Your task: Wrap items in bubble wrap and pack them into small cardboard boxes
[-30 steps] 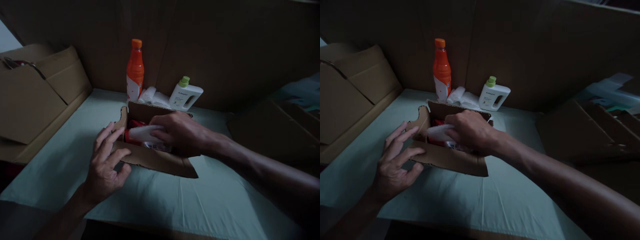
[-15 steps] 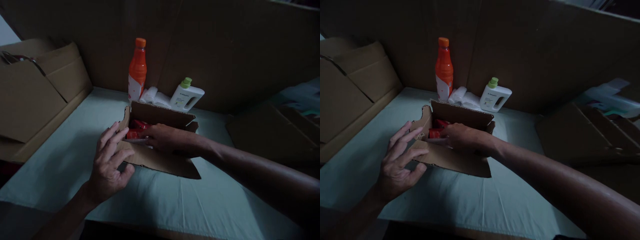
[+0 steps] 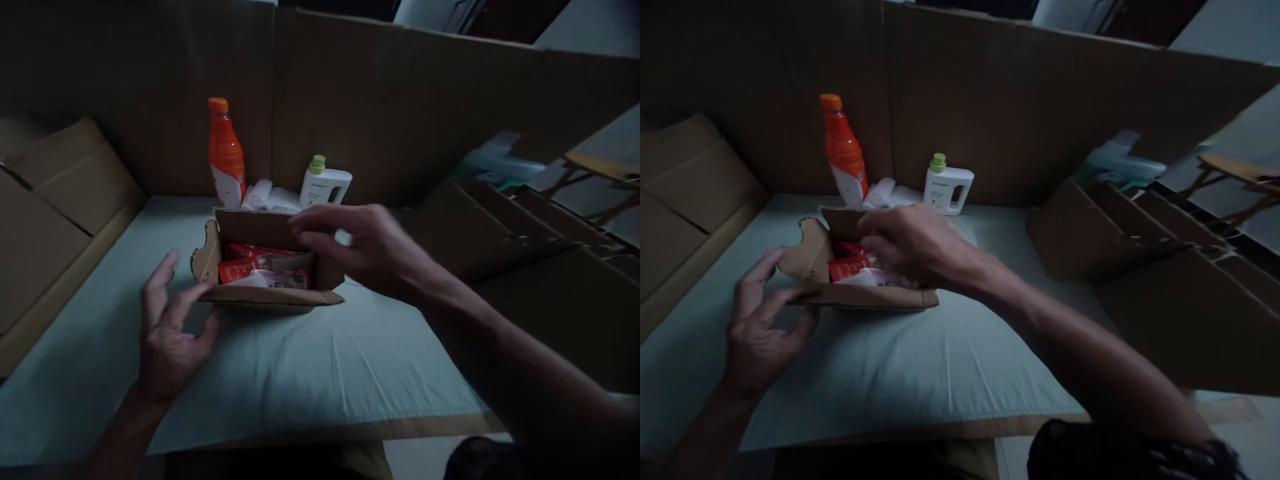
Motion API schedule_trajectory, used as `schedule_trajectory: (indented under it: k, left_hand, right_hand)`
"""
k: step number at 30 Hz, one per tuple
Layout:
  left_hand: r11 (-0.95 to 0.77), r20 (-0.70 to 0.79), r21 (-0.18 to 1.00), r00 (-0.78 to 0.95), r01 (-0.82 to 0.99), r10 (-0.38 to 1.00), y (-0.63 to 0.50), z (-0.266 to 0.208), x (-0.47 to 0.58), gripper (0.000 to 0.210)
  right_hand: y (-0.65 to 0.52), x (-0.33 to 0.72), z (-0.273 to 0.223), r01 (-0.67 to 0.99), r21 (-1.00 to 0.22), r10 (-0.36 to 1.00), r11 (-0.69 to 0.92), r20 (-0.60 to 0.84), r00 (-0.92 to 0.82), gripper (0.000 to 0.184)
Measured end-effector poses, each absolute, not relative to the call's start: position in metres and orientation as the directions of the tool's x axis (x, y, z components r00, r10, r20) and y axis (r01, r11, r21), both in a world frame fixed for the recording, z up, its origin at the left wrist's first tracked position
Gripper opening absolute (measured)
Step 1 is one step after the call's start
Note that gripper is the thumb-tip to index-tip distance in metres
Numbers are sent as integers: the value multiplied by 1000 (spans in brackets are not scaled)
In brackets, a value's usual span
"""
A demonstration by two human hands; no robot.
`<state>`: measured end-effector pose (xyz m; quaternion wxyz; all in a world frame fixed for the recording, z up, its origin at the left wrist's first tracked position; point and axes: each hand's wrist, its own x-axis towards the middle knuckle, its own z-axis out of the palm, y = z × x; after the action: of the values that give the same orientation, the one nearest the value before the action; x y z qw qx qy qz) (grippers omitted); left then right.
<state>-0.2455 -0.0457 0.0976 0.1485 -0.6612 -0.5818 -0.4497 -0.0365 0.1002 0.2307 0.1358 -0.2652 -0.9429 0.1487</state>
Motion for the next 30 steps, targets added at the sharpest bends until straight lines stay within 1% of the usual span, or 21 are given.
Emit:
schedule_trajectory:
  k: [1, 2, 3, 4, 5, 6, 7, 8, 10, 12, 14, 15, 18, 21, 23, 24, 25, 27, 28, 30]
  left_hand:
    - [-272, 775, 376, -140, 886, 616, -47, 94, -247, 42]
    - [-275, 777, 438, -207, 856, 594, -48, 90, -248, 57]
    - [-286, 767, 508, -274, 813, 581, -48, 85, -249, 73]
    - [-300, 737, 583, -337, 755, 586, -48, 79, -250, 86]
    - [-311, 692, 662, -396, 682, 604, -46, 73, -250, 94]
    - [-313, 627, 741, -448, 594, 637, -43, 66, -250, 97]
    - [-297, 545, 816, -485, 496, 684, -39, 59, -249, 97]
    - [-269, 457, 876, -511, 399, 728, -34, 52, -248, 96]
    - [-179, 280, 956, -538, 233, 795, -24, 39, -244, 90]
    - [-67, 134, 988, -549, 140, 825, -18, 29, -240, 80]
    - [24, 51, 992, -565, 124, 823, -18, 23, -239, 72]
    - [47, 37, 991, -583, 128, 812, -20, 21, -240, 69]
    - [55, 57, 987, -645, 152, 762, -33, 21, -247, 62]
    - [27, 101, 986, -707, 168, 700, -44, 24, -254, 60]
    - [11, 118, 986, -751, 165, 650, -47, 24, -257, 63]
    - [7, 120, 987, -767, 160, 630, -48, 23, -257, 64]
    - [14, 114, 988, -777, 156, 619, -48, 22, -256, 66]
    - [56, 87, 987, -782, 153, 617, -49, 18, -252, 69]
    - [77, 71, 985, -780, 152, 621, -49, 16, -251, 71]
    - [98, 54, 984, -779, 146, 624, -48, 12, -248, 73]
  right_hand:
    - [95, -13, 232, 450, -419, 591, 789, 314, -743, 23]
    - [90, 10, 229, 440, -485, 642, 756, 419, -642, 21]
    - [85, 32, 222, 432, -547, 692, 717, 484, -535, 19]
    - [80, 50, 210, 428, -611, 744, 666, 504, -439, 18]
    - [76, 64, 193, 425, -673, 795, 605, 478, -375, 18]
    - [73, 74, 173, 425, -724, 836, 544, 423, -349, 19]
    - [70, 79, 151, 435, -758, 865, 486, 346, -364, 21]
    - [68, 79, 128, 440, -781, 875, 442, 267, -405, 29]
    - [66, 70, 88, 416, -814, 855, 405, 177, -487, 54]
    - [65, 54, 60, 383, -826, 825, 413, 161, -542, 71]
    - [64, 40, 47, 366, -822, 811, 436, 183, -555, 79]
    - [64, 33, 44, 359, -819, 809, 447, 198, -554, 81]
    - [66, 16, 43, 324, -823, 781, 466, 211, -587, 86]
    - [76, 3, 41, 236, -850, 703, 471, 200, -682, 89]
    - [89, 1, 39, 191, -855, 649, 482, 202, -733, 82]
    - [97, 3, 40, 211, -842, 649, 496, 198, -734, 75]
    - [107, 6, 41, 280, -811, 677, 514, 184, -713, 66]
    - [132, 16, 46, 497, -694, 781, 521, 152, -605, 53]
    - [146, 21, 50, 599, -624, 829, 502, 149, -539, 51]
    - [178, 25, 55, 721, -516, 879, 462, 157, -450, 56]
